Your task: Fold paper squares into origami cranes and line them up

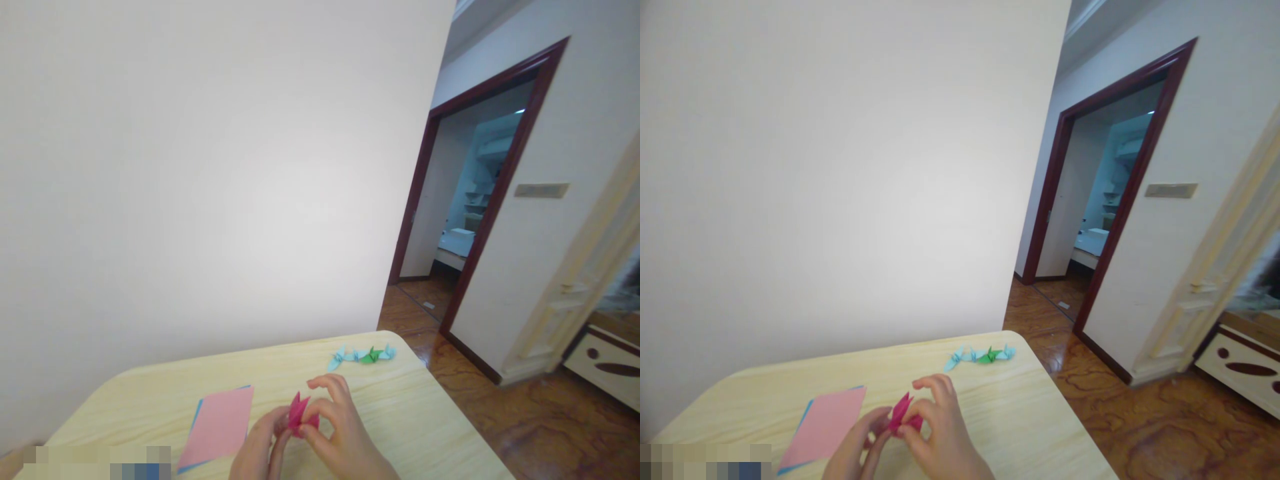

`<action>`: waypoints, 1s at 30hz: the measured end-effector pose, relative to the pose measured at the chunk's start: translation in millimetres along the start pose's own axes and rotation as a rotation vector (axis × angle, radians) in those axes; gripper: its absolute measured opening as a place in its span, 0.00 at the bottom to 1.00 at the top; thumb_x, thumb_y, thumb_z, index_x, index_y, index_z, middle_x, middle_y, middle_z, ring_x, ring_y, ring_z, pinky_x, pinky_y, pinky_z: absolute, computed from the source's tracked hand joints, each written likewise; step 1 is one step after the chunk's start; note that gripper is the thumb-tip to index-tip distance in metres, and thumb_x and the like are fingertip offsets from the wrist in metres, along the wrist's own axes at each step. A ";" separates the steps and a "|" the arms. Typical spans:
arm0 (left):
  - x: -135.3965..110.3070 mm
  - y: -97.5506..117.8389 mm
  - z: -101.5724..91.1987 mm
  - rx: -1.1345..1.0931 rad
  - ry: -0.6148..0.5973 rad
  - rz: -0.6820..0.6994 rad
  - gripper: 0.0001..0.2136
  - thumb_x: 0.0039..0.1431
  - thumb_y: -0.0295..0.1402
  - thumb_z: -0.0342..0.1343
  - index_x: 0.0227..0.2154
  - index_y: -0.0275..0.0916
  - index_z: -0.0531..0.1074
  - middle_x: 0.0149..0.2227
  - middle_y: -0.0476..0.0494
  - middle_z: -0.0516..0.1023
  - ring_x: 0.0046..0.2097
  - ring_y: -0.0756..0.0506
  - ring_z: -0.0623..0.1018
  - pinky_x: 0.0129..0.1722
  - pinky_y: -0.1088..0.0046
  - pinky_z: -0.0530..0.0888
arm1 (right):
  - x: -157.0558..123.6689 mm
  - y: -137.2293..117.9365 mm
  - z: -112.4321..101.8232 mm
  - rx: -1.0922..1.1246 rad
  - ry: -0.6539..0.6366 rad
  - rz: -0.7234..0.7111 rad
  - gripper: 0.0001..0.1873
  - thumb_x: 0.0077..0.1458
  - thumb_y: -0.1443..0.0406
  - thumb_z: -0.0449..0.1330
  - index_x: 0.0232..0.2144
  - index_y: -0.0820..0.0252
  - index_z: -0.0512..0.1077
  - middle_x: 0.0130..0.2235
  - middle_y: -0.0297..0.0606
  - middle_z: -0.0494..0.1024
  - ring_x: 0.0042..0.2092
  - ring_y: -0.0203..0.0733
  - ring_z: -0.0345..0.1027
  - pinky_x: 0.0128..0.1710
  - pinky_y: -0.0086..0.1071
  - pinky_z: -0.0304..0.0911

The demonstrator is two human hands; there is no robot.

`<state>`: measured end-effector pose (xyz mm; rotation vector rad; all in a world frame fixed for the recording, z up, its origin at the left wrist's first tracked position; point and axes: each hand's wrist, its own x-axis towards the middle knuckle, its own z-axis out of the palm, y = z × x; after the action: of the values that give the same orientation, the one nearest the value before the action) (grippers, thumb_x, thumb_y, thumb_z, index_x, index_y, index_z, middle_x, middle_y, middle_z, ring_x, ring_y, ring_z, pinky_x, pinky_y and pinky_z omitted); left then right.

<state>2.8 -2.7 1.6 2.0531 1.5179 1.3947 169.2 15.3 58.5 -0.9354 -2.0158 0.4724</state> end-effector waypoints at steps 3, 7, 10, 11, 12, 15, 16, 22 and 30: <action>1.9 3.2 -0.7 -0.005 -0.018 0.057 0.12 0.58 0.39 0.46 0.41 0.45 0.68 0.37 0.45 0.79 0.38 0.45 0.78 0.37 0.69 0.76 | -0.1 -0.4 -1.3 -0.026 -0.010 -0.007 0.15 0.42 0.74 0.63 0.33 0.54 0.71 0.44 0.37 0.66 0.49 0.45 0.55 0.50 0.39 0.52; 2.2 4.9 -0.5 -0.016 -0.014 0.085 0.13 0.58 0.41 0.46 0.41 0.44 0.69 0.36 0.45 0.80 0.36 0.46 0.78 0.36 0.71 0.76 | -0.4 5.1 -0.6 -0.067 -0.030 -0.061 0.10 0.44 0.71 0.63 0.30 0.53 0.71 0.41 0.35 0.69 0.47 0.43 0.58 0.48 0.38 0.54; 1.7 5.3 -0.4 -0.004 0.024 0.040 0.13 0.57 0.42 0.47 0.41 0.43 0.69 0.31 0.46 0.79 0.32 0.47 0.78 0.32 0.72 0.76 | 0.0 9.2 0.7 -0.083 -0.031 -0.091 0.05 0.47 0.68 0.62 0.29 0.53 0.71 0.38 0.35 0.71 0.43 0.42 0.61 0.45 0.37 0.55; 1.7 5.2 -0.4 0.003 0.034 0.028 0.13 0.57 0.42 0.47 0.40 0.42 0.69 0.30 0.47 0.79 0.31 0.47 0.78 0.31 0.73 0.76 | 0.2 10.0 1.1 -0.083 -0.028 -0.096 0.04 0.48 0.67 0.61 0.29 0.54 0.71 0.37 0.35 0.72 0.42 0.41 0.62 0.45 0.37 0.55; 1.7 4.8 -0.5 0.008 0.034 0.028 0.13 0.56 0.42 0.49 0.39 0.42 0.69 0.30 0.47 0.79 0.30 0.47 0.78 0.30 0.73 0.76 | 0.6 10.4 1.4 -0.082 -0.027 -0.098 0.03 0.49 0.67 0.61 0.29 0.54 0.71 0.36 0.34 0.72 0.41 0.41 0.62 0.44 0.37 0.55; 2.2 1.9 -0.5 0.020 0.009 0.090 0.10 0.55 0.41 0.51 0.32 0.43 0.72 0.29 0.48 0.78 0.33 0.47 0.77 0.34 0.74 0.75 | 1.5 10.2 1.5 -0.088 -0.025 -0.100 0.02 0.50 0.65 0.61 0.29 0.55 0.71 0.34 0.34 0.73 0.40 0.40 0.63 0.45 0.36 0.54; 2.3 0.3 -0.5 0.022 0.010 0.112 0.09 0.55 0.41 0.51 0.30 0.43 0.73 0.29 0.48 0.78 0.33 0.47 0.77 0.34 0.74 0.75 | 1.8 9.7 1.3 -0.092 -0.029 -0.105 0.02 0.50 0.65 0.61 0.29 0.55 0.71 0.33 0.34 0.74 0.39 0.39 0.63 0.45 0.37 0.54; 2.9 -5.0 -0.9 0.034 0.039 0.159 0.11 0.56 0.42 0.49 0.30 0.44 0.73 0.27 0.48 0.77 0.32 0.48 0.77 0.33 0.76 0.76 | 3.1 5.4 -1.6 -0.079 -0.048 -0.101 0.07 0.46 0.60 0.63 0.29 0.54 0.71 0.32 0.33 0.74 0.37 0.40 0.64 0.43 0.36 0.54; 2.9 2.5 -0.2 0.003 -0.026 0.149 0.11 0.59 0.39 0.46 0.29 0.43 0.70 0.28 0.49 0.76 0.32 0.49 0.76 0.34 0.77 0.74 | 2.1 8.2 0.2 -0.087 -0.071 -0.102 0.03 0.48 0.64 0.62 0.26 0.55 0.71 0.29 0.31 0.75 0.36 0.38 0.65 0.45 0.35 0.53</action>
<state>4.2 -1.5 5.0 2.2172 1.3819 1.4112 171.9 22.2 54.4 -0.8738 -2.1518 0.3684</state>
